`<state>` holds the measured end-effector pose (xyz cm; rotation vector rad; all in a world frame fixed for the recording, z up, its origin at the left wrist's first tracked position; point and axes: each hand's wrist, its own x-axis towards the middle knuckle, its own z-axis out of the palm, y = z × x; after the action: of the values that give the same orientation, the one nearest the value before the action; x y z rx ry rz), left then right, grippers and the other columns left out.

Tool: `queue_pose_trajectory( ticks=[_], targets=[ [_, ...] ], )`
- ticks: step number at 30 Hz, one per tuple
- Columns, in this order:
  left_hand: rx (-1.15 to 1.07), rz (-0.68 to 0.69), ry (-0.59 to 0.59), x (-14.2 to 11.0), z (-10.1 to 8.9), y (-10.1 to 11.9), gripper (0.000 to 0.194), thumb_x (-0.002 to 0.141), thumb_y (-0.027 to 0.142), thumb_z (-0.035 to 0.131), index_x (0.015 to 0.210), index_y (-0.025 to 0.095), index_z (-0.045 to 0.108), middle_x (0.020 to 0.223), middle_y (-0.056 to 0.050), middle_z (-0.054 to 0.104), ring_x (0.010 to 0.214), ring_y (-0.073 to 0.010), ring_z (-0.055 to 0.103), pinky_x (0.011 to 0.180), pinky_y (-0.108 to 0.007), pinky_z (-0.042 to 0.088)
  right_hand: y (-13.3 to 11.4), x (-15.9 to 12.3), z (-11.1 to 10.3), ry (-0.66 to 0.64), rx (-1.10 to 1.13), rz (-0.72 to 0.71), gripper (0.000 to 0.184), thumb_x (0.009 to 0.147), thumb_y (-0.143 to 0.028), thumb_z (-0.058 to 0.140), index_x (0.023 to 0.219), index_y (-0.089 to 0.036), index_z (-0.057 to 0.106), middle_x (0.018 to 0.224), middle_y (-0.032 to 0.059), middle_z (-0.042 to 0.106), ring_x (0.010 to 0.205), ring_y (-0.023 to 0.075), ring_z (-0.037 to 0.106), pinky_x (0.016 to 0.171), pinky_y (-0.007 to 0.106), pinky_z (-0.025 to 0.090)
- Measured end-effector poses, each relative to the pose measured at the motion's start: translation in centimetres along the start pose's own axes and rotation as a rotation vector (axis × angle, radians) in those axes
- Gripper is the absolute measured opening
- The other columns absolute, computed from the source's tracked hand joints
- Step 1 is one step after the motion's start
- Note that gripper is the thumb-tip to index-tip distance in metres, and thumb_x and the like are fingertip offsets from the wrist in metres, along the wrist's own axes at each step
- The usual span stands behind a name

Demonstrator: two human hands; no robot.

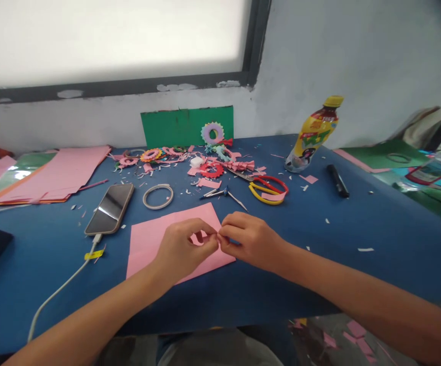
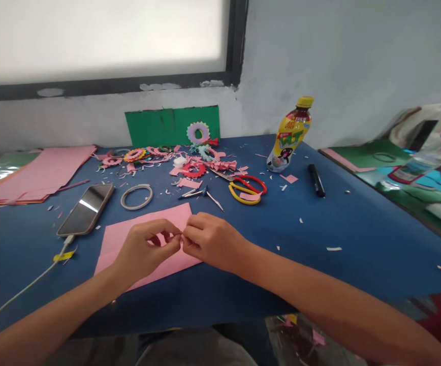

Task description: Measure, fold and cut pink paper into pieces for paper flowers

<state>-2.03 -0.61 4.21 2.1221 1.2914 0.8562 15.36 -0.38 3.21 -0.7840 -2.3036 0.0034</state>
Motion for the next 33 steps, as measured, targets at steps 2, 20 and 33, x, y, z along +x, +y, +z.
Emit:
queue_pose_trajectory(
  ticks=[2, 20, 33],
  targets=[
    [0.023, -0.005, 0.019, 0.1, -0.1, -0.1, 0.010, 0.068, 0.016, 0.056, 0.066, 0.019, 0.066, 0.062, 0.002, 0.065, 0.055, -0.0104, 0.055, 0.049, -0.019, 0.042, 0.0, 0.1, -0.1, 0.022, -0.035, -0.017, 0.021, 0.083, -0.013, 0.044, 0.065, -0.017, 0.054, 0.065, 0.0034, 0.058, 0.065, 0.0132, 0.051, 0.064, 0.023, 0.043],
    [-0.045, 0.282, -0.006, 0.2, -0.6, -1.2, 0.012, 0.080, 0.019, 0.055, 0.074, 0.016, 0.065, 0.067, 0.000, 0.067, 0.053, -0.0066, 0.055, 0.049, -0.014, 0.044, 0.7, 0.1, 0.5, 0.137, 0.121, 0.071, 0.008, 0.078, -0.013, 0.051, 0.078, -0.017, 0.059, 0.074, 0.0040, 0.062, 0.071, 0.0135, 0.056, 0.069, 0.025, 0.047],
    [-0.029, 0.365, 0.123, 0.0, 0.0, -0.8, 0.012, 0.079, 0.019, 0.058, 0.070, 0.014, 0.065, 0.062, -0.002, 0.065, 0.049, -0.0064, 0.052, 0.049, -0.014, 0.043, 1.3, 0.2, 0.2, 0.113, 0.161, 0.215, 0.009, 0.070, -0.011, 0.050, 0.066, -0.019, 0.053, 0.066, 0.0005, 0.059, 0.065, 0.0132, 0.054, 0.065, 0.026, 0.043]
  ],
)
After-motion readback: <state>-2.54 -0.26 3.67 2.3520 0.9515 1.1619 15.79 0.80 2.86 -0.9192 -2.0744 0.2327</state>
